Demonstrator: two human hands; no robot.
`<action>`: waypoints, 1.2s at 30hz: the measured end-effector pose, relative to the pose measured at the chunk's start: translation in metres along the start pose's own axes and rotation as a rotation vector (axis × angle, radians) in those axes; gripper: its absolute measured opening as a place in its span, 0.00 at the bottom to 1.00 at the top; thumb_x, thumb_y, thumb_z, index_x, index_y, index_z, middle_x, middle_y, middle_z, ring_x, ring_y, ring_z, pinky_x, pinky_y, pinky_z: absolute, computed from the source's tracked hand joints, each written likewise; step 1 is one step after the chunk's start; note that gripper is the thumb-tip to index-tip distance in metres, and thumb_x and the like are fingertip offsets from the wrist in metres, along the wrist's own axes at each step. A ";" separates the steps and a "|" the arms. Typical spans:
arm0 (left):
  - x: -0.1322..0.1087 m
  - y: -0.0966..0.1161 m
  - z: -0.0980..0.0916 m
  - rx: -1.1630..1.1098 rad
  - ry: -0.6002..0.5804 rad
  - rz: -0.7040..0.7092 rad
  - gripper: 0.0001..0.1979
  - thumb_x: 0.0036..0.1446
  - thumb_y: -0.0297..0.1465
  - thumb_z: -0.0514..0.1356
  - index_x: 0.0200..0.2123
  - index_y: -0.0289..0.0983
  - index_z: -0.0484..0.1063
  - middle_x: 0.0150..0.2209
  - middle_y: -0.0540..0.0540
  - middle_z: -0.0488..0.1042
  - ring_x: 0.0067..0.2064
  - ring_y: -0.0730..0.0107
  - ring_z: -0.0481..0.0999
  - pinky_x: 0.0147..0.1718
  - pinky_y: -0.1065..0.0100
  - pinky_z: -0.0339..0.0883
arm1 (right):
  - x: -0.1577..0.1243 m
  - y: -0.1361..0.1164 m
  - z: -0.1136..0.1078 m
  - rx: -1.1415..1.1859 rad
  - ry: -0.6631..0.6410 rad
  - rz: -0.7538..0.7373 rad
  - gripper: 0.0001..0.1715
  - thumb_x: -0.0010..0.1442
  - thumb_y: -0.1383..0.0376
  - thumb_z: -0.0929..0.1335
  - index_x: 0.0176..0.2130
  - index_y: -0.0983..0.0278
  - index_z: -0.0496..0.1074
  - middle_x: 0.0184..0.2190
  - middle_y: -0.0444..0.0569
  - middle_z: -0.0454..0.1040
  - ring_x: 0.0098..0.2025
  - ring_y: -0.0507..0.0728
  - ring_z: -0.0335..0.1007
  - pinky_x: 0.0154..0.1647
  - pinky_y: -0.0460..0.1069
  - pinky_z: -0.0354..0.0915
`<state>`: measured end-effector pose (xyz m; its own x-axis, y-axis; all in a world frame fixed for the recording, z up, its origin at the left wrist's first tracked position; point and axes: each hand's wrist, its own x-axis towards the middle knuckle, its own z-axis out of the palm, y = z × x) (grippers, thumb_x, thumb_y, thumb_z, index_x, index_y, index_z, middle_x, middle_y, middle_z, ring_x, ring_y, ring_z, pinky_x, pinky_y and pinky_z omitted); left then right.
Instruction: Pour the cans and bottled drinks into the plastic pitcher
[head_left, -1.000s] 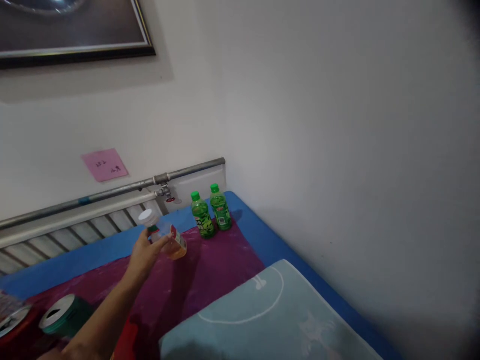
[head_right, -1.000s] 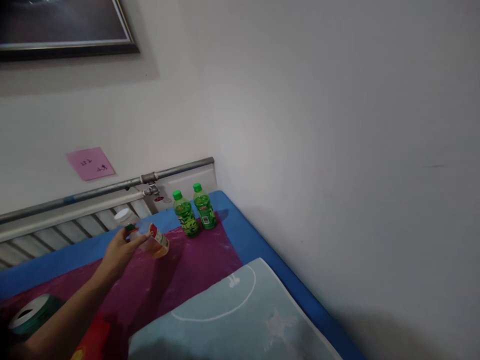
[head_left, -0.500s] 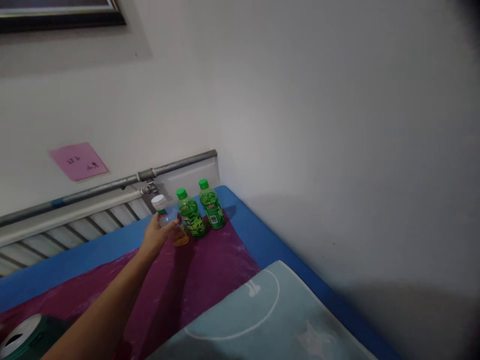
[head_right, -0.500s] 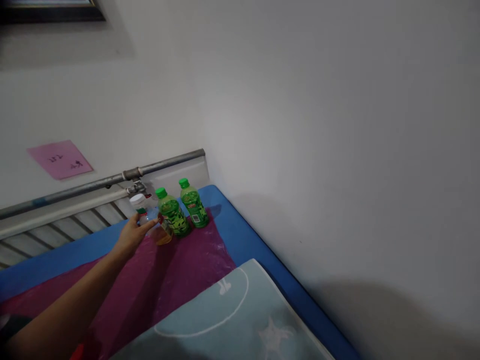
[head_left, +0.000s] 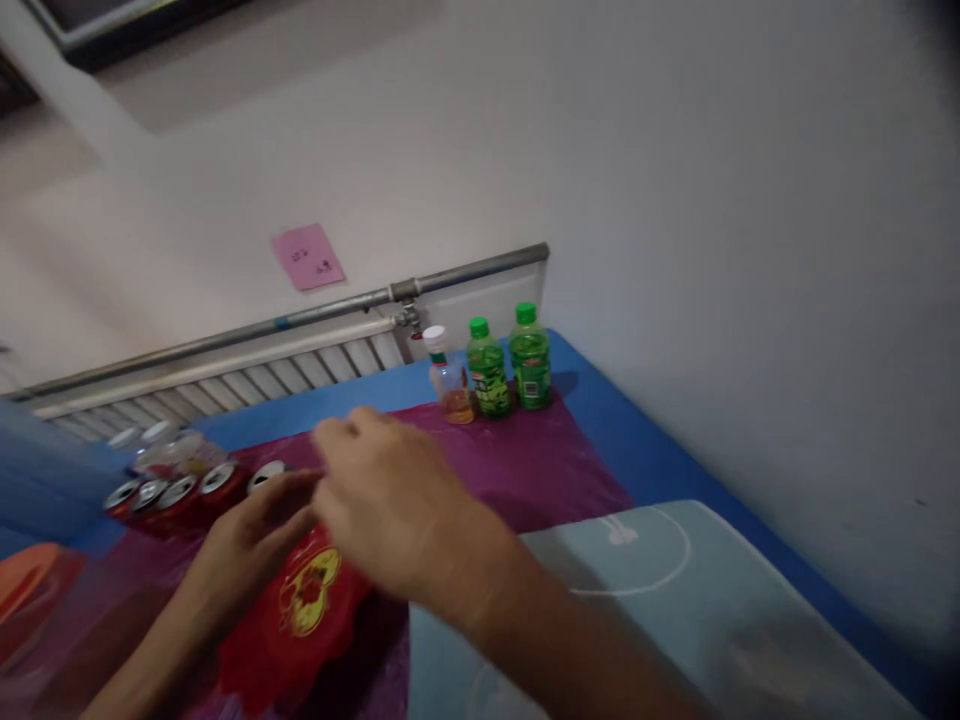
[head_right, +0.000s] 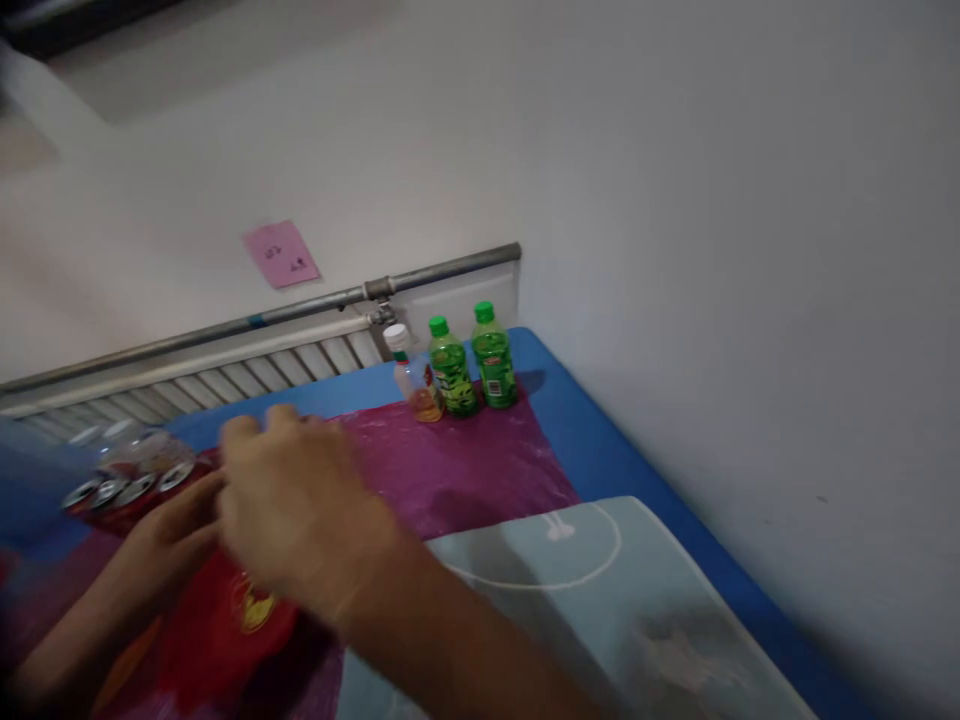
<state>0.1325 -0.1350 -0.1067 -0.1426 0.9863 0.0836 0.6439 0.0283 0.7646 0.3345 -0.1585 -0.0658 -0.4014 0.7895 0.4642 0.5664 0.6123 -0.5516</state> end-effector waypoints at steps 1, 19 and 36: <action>-0.018 -0.012 -0.014 0.052 0.044 -0.035 0.27 0.37 0.50 0.65 0.39 0.41 0.78 0.43 0.47 0.78 0.47 0.59 0.76 0.43 0.70 0.74 | 0.004 0.007 0.000 -0.070 -0.018 0.068 0.11 0.65 0.69 0.61 0.44 0.65 0.71 0.40 0.52 0.74 0.39 0.59 0.73 0.41 0.54 0.69; -0.083 -0.164 -0.023 0.125 0.123 -0.179 0.28 0.45 0.57 0.57 0.38 0.40 0.75 0.43 0.42 0.74 0.46 0.54 0.74 0.50 0.55 0.69 | 0.013 0.068 0.120 -0.050 -0.418 0.333 0.11 0.57 0.70 0.65 0.41 0.64 0.72 0.37 0.51 0.79 0.34 0.54 0.74 0.29 0.46 0.55; 0.051 0.019 -0.175 0.909 0.300 0.001 0.20 0.57 0.44 0.53 0.47 0.40 0.71 0.41 0.48 0.77 0.44 0.63 0.76 0.42 0.67 0.66 | 0.019 0.102 0.135 0.091 -0.062 0.335 0.17 0.63 0.68 0.61 0.50 0.65 0.71 0.37 0.53 0.79 0.39 0.58 0.76 0.41 0.48 0.64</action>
<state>0.0057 -0.1124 0.0244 -0.2467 0.9071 0.3410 0.9635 0.2673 -0.0141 0.2877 -0.0754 -0.2067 -0.2491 0.9464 0.2055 0.6090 0.3181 -0.7266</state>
